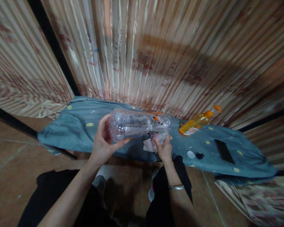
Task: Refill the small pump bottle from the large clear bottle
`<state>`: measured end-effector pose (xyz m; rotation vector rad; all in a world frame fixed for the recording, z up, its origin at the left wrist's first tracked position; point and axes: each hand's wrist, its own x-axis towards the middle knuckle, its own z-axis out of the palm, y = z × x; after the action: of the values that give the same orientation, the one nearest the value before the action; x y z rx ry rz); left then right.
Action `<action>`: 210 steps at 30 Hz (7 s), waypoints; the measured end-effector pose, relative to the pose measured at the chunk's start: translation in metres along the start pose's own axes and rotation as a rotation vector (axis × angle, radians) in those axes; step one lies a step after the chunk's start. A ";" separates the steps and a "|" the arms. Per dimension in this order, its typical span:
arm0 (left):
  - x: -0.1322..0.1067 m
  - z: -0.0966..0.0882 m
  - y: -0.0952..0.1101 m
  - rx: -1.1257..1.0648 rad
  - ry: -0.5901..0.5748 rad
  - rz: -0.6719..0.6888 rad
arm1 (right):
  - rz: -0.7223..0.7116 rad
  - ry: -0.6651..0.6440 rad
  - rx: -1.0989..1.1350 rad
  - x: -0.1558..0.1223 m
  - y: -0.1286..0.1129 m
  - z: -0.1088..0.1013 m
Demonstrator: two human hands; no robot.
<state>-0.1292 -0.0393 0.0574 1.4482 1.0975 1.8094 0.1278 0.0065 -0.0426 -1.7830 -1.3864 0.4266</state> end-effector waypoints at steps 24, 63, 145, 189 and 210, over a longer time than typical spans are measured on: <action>0.000 -0.002 -0.001 -0.003 -0.012 -0.002 | -0.050 0.022 0.014 0.000 0.004 0.001; 0.000 -0.004 -0.002 0.012 -0.035 -0.014 | -0.035 0.001 -0.005 0.000 0.003 0.000; 0.000 -0.007 -0.002 0.005 -0.050 0.007 | -0.031 -0.043 0.024 0.003 0.007 -0.003; -0.001 -0.008 -0.004 -0.009 -0.080 -0.011 | -0.033 -0.049 0.014 0.004 0.011 -0.002; -0.001 -0.009 -0.005 -0.020 -0.083 0.021 | -0.023 -0.049 0.019 0.003 0.009 -0.002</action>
<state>-0.1383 -0.0396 0.0522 1.5151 1.0239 1.7530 0.1363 0.0080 -0.0477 -1.7505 -1.4310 0.4730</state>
